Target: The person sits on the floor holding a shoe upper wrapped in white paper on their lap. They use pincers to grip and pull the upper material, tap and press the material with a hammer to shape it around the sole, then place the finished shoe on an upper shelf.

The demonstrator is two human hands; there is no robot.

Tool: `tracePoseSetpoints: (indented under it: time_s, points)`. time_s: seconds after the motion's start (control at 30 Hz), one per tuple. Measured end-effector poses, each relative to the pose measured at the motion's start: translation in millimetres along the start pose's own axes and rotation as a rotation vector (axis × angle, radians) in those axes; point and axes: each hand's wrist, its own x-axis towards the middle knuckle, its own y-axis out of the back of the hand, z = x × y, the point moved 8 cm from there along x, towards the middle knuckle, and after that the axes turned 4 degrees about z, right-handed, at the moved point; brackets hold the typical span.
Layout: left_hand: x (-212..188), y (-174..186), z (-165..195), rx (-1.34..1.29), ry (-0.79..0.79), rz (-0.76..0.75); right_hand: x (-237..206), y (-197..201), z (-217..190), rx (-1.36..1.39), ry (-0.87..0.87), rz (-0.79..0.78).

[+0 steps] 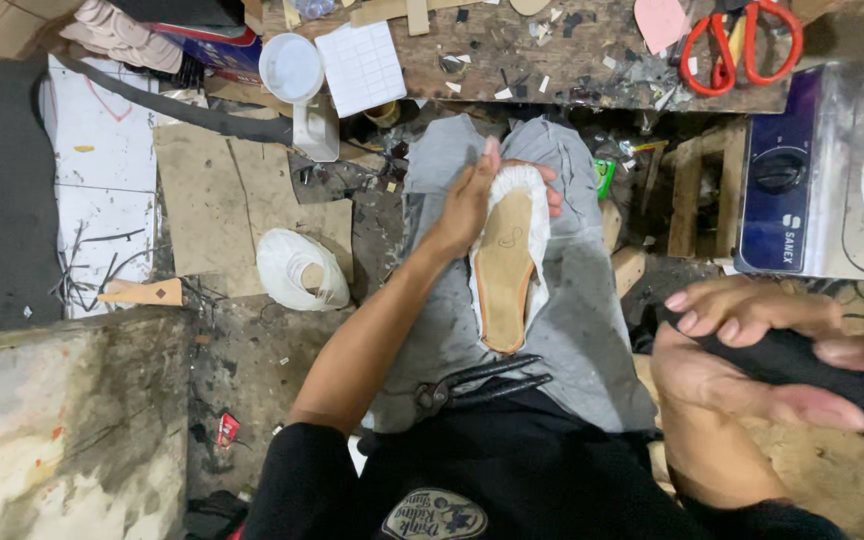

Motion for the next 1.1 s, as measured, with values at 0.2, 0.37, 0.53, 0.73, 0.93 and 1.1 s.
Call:
tracePoseSetpoints:
  time_s: [0.2,0.37,0.53,0.73,0.93,1.1]
  points:
    - [0,5,2,0.176,-0.131,0.088,-9,11,63,-0.734,-0.360,-0.175]
    - [3,5,-4,0.096,-0.092,0.097,-15,23,24,0.268,0.136,0.123]
    - [-1,4,2,0.242,-0.158,0.141,-4,-3,71,-0.715,-0.258,-0.213]
    - [0,1,-4,0.099,-0.109,0.100,-24,8,35,-0.120,0.019,0.043]
    - [3,2,-1,0.177,-0.121,0.101,-49,22,78,-0.568,-0.326,-0.022]
    - [6,5,-1,0.254,-0.154,0.147,-59,28,111,-0.469,-0.352,-0.023]
